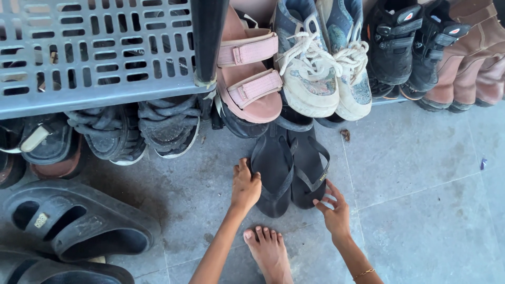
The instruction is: Organize various pairs of shoes and sandals on a floor-standing shoe rack and the floor.
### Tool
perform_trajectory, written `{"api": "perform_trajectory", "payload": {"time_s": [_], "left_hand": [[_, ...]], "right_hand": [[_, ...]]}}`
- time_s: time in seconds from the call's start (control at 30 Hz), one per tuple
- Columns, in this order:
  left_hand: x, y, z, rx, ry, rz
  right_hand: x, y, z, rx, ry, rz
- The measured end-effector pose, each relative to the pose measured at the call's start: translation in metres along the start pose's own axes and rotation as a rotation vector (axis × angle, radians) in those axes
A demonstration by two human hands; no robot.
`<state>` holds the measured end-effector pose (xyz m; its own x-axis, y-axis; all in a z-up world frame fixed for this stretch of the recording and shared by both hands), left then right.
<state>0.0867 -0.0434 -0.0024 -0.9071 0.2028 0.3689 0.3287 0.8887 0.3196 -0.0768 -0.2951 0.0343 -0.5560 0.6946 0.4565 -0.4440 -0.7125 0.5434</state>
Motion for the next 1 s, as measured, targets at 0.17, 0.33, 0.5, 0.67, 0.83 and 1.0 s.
{"api": "perform_trajectory", "payload": {"time_s": [0.17, 0.33, 0.5, 0.67, 0.83, 1.0], "left_hand": [[-0.002, -0.005, 0.01, 0.059, -0.006, 0.0], [-0.002, 0.008, 0.017, 0.101, -0.108, -0.05], [0.015, 0.088, -0.022, 0.032, -0.301, -0.026], [0.039, 0.188, -0.038, -0.219, -0.379, -0.081], [0.076, 0.288, -0.036, -0.376, -0.352, -0.164], [0.122, 0.38, -0.007, -0.444, -0.226, -0.289]], "right_hand": [[0.004, 0.001, 0.011, 0.007, 0.007, 0.014], [0.004, 0.013, 0.014, 0.028, 0.198, -0.093], [0.056, -0.01, 0.117, 0.169, 0.534, -0.158], [0.092, -0.079, 0.173, 0.155, 0.742, 0.044], [0.147, -0.154, 0.227, 0.102, 0.932, 0.288], [0.211, -0.229, 0.262, 0.124, 1.134, 0.565]]}}
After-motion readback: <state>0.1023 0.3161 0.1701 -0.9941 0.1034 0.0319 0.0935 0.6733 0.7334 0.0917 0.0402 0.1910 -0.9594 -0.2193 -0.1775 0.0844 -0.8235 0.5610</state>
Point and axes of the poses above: each hand's wrist, its own x-axis away from the middle knuckle, its own y-axis out of the back of the hand, z = x × y, the point moved 6 cm from there along -x, towards the middle knuckle, and after that the axes turned 5 degrees about -y, right-handed, at the moved point
